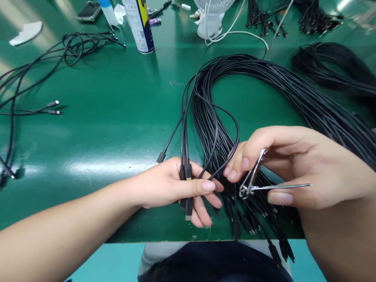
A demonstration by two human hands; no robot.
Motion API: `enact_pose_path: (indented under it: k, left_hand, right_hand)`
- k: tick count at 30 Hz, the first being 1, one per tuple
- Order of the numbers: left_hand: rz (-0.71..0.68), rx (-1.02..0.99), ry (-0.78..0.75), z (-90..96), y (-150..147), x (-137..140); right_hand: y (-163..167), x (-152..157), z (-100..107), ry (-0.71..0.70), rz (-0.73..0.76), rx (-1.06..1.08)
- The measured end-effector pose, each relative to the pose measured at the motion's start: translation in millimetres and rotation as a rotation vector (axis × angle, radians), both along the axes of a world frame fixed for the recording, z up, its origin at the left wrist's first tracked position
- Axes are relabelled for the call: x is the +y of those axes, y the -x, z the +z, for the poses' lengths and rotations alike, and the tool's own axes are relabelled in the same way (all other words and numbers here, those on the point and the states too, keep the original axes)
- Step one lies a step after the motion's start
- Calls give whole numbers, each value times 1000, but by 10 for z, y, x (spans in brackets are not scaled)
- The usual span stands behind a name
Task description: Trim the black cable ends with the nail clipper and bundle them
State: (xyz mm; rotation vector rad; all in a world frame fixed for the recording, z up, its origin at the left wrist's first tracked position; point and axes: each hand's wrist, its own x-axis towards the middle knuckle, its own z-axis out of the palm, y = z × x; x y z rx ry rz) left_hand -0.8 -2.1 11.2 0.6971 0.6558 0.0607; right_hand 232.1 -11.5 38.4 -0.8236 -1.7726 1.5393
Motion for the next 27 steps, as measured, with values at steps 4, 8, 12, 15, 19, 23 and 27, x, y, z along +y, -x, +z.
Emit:
enact_pose_path:
  k: [4, 8, 12, 15, 19, 23, 27]
  left_hand:
    - [13, -17, 50, 45, -40, 18]
    - [84, 6, 47, 28, -43, 17]
    - [74, 10, 29, 4, -19, 16]
    - [71, 39, 4, 26, -24, 18]
    - [140, 65, -58, 49, -48, -5]
    - [240, -16, -137, 33, -47, -30]
    - [307, -66, -193, 12, -38, -36]
  right_hand:
    - [82, -36, -85, 25, -26, 81]
    - [188, -71, -78, 9, -162, 121]
    - [203, -86, -82, -57, -289, 128]
    - [201, -82, -109, -89, -334, 150]
    - [238, -85, -117, -125, -360, 212]
    - [270, -129, -152, -109, -462, 295]
    - [311, -181, -223, -54, -534, 312]
